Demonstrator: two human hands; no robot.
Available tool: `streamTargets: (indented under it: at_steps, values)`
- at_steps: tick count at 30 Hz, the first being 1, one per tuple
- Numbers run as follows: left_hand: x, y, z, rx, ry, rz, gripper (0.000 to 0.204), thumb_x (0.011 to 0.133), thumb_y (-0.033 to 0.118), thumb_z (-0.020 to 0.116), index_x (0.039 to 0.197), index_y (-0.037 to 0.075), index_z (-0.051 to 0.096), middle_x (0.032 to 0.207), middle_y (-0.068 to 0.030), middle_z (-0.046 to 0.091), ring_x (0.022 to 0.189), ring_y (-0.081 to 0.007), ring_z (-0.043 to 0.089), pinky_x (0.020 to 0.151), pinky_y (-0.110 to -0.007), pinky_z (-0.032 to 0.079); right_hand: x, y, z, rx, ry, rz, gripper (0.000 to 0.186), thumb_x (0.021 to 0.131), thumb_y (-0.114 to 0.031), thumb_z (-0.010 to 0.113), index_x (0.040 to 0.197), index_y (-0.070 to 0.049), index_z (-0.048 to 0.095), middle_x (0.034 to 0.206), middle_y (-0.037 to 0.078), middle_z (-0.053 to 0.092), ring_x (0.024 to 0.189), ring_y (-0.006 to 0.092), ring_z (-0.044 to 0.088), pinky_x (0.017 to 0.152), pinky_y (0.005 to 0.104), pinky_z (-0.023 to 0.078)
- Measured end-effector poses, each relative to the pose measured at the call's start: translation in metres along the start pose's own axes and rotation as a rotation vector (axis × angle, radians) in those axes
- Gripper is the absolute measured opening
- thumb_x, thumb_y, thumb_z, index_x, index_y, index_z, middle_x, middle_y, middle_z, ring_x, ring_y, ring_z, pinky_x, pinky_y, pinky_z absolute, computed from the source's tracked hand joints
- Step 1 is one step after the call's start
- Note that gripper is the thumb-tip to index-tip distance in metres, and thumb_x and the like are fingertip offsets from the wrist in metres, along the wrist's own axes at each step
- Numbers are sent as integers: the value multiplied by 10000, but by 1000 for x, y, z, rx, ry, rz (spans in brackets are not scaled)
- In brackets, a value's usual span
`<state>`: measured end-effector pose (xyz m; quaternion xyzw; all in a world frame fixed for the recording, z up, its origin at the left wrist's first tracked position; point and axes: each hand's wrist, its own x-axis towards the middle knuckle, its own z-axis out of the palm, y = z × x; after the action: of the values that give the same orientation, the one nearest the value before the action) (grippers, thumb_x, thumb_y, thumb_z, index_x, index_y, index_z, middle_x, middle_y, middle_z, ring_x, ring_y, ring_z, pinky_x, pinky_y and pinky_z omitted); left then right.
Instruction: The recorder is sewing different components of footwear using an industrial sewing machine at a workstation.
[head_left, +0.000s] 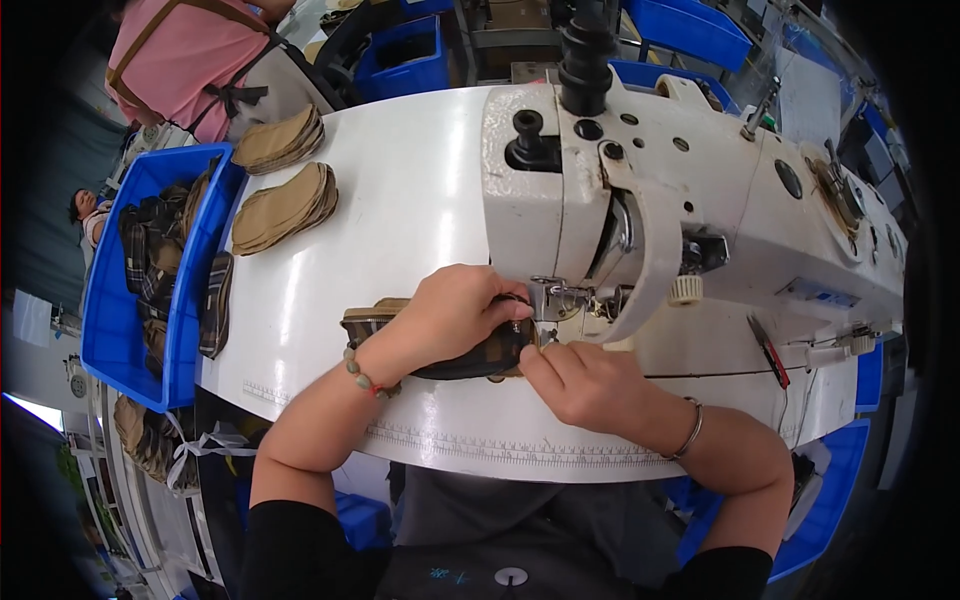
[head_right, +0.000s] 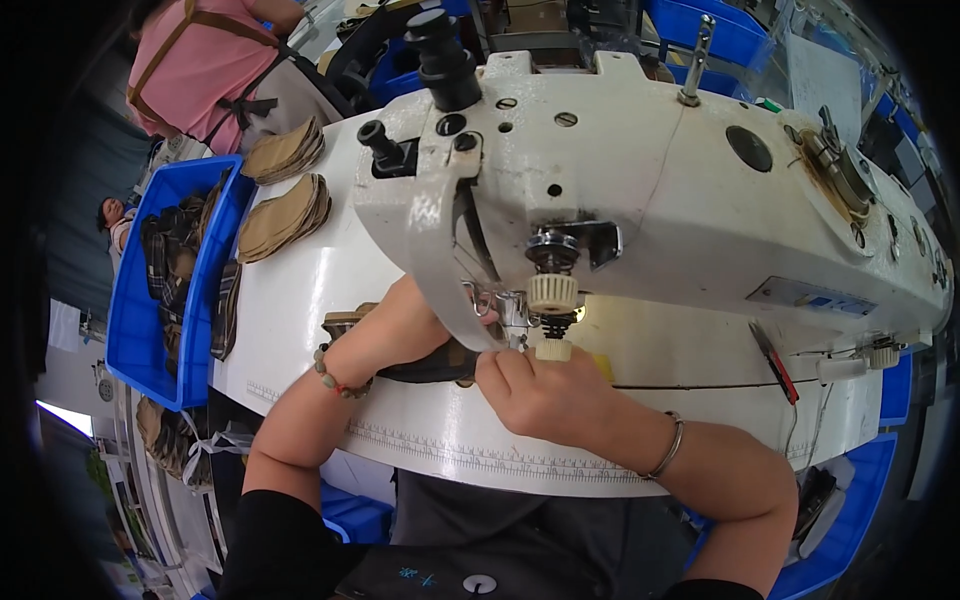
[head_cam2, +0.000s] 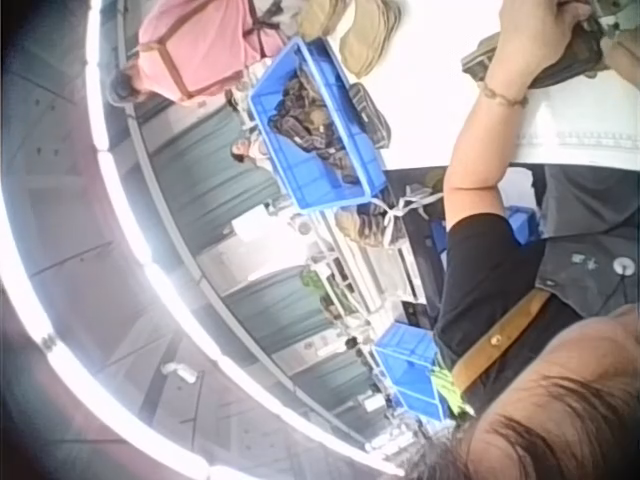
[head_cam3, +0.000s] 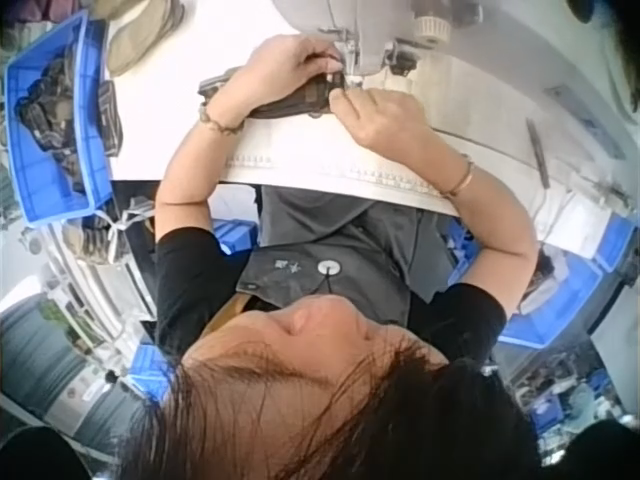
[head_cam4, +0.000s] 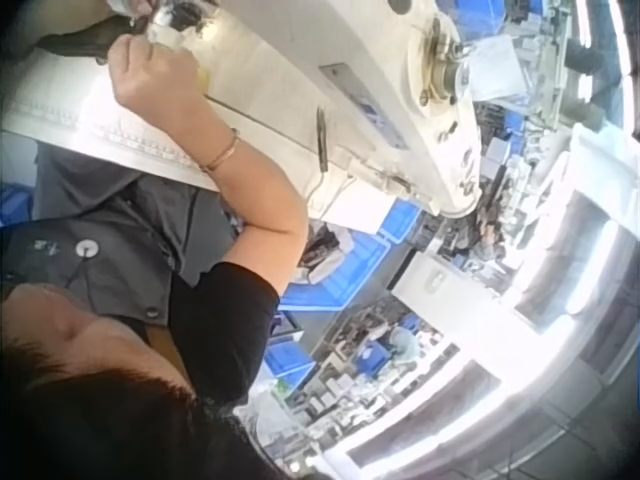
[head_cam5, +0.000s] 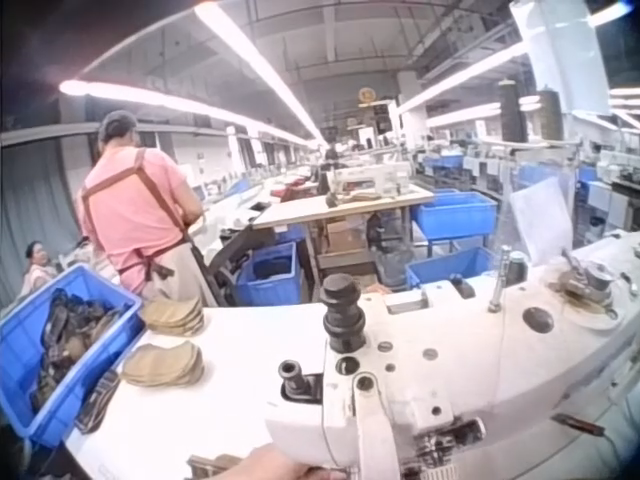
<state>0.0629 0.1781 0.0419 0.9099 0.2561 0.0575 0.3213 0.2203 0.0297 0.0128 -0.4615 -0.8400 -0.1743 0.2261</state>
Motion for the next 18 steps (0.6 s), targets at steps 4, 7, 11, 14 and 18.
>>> streamTargets:
  at_steps: [4,7,11,14,18]
  values:
    - [0,6,0,14,7,-36,200,900,261,667,963,89,749,808,-166,692,794,-361,661,698,-428,509,-2,-4,7,-106,57,-30,274,732,-81,680,989,13,696,635,-15,518,520,93,541,466,247,427]
    - [-2,9,2,82,22,-14,181,892,246,669,940,88,742,820,-151,692,793,-354,664,703,-433,516,-4,-5,6,-101,30,-47,308,724,-78,675,1011,33,696,629,-12,523,518,96,542,472,253,426]
    - [-8,16,8,123,101,-14,147,885,219,667,935,91,717,852,-121,689,810,-333,669,700,-434,523,-7,-8,0,-22,-132,0,336,723,-77,658,1027,63,688,617,0,535,515,115,555,475,270,439]
    - [-11,19,6,135,97,-23,127,883,201,661,938,94,704,870,-107,689,822,-324,669,693,-432,524,-5,-13,-6,-35,-180,35,338,730,-76,646,1031,75,683,607,7,537,506,124,555,468,278,443]
    - [-13,19,2,147,67,15,96,865,167,657,920,97,692,877,-96,687,821,-322,668,685,-432,524,-5,-17,-10,-77,-213,31,333,732,-80,643,1025,73,684,599,3,526,494,124,545,454,278,431]
